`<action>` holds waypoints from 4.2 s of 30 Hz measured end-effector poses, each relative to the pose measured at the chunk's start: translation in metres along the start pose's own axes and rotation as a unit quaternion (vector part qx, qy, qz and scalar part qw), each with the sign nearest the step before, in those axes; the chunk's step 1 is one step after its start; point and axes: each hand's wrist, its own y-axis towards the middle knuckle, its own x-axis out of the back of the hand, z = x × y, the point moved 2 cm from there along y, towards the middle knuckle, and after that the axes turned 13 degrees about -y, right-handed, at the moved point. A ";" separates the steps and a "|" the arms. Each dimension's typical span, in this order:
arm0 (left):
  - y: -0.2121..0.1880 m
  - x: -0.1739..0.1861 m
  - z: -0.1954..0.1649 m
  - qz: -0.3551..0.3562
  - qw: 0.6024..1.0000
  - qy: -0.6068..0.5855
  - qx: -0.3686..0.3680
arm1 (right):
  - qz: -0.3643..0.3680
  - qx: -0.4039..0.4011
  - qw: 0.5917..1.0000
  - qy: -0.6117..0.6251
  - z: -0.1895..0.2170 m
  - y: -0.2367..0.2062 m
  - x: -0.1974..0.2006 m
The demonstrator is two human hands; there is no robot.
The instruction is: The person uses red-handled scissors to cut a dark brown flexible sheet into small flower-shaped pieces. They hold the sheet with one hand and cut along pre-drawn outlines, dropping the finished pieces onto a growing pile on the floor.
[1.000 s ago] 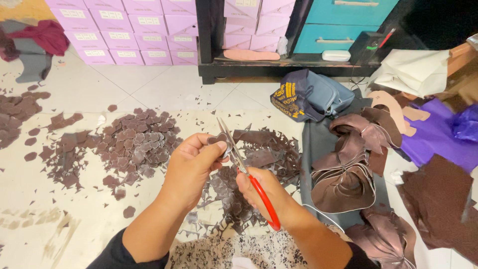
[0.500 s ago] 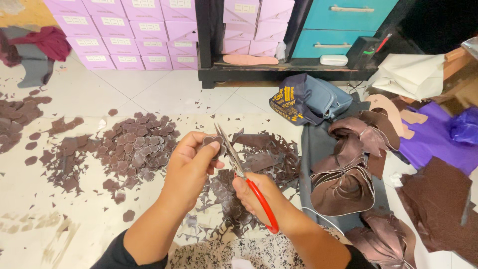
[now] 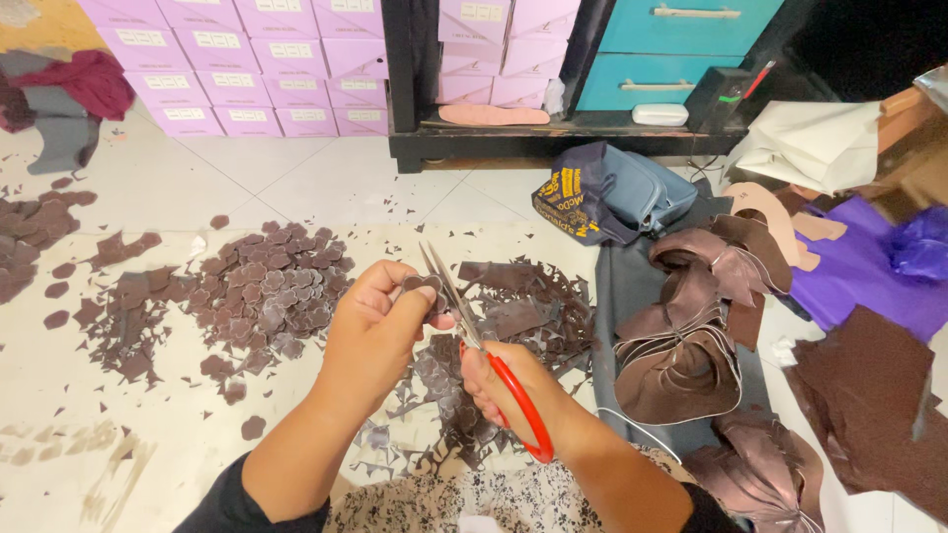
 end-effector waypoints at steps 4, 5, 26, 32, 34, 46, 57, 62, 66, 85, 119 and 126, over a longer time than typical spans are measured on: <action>0.002 0.005 0.001 -0.006 1.000 -0.005 0.000 | 0.003 -0.019 1.000 0.002 -0.001 0.000 -0.001; 0.002 0.005 0.002 -0.005 1.000 -0.007 -0.001 | 0.006 -0.017 1.000 0.008 -0.002 -0.001 -0.002; 0.020 0.025 0.030 -0.008 0.987 0.158 0.032 | -0.140 -0.032 0.989 -0.019 -0.029 0.020 0.022; 0.037 0.054 0.086 0.056 0.886 0.455 0.064 | -0.083 0.029 0.984 0.153 -0.036 0.043 0.058; 0.046 0.067 0.090 0.064 0.839 0.528 0.115 | -0.139 0.036 0.983 0.110 -0.032 0.040 0.064; 0.050 0.156 -0.001 -0.385 0.803 0.453 -0.037 | -0.134 0.024 0.986 0.098 -0.028 0.030 0.059; 0.055 0.125 0.057 -0.153 0.796 0.580 -0.082 | -0.162 0.013 0.985 0.051 -0.021 0.022 0.039; 0.059 0.084 0.086 -0.016 0.740 0.672 -0.038 | -0.178 0.012 0.984 -0.002 -0.017 0.022 0.040; 0.074 0.076 0.122 -0.004 0.740 0.667 0.085 | -0.212 0.006 0.977 -0.027 -0.016 0.023 0.050; -0.004 0.075 0.278 -0.193 0.797 0.566 0.081 | -0.209 -0.072 0.964 -0.147 -0.017 0.026 0.075; 0.001 0.052 0.305 -0.216 0.769 0.529 0.287 | -0.170 -0.029 0.967 -0.187 -0.018 0.027 0.071; -0.008 0.072 0.304 -0.188 0.813 0.480 0.272 | -0.155 -0.011 0.967 -0.203 -0.019 0.028 0.075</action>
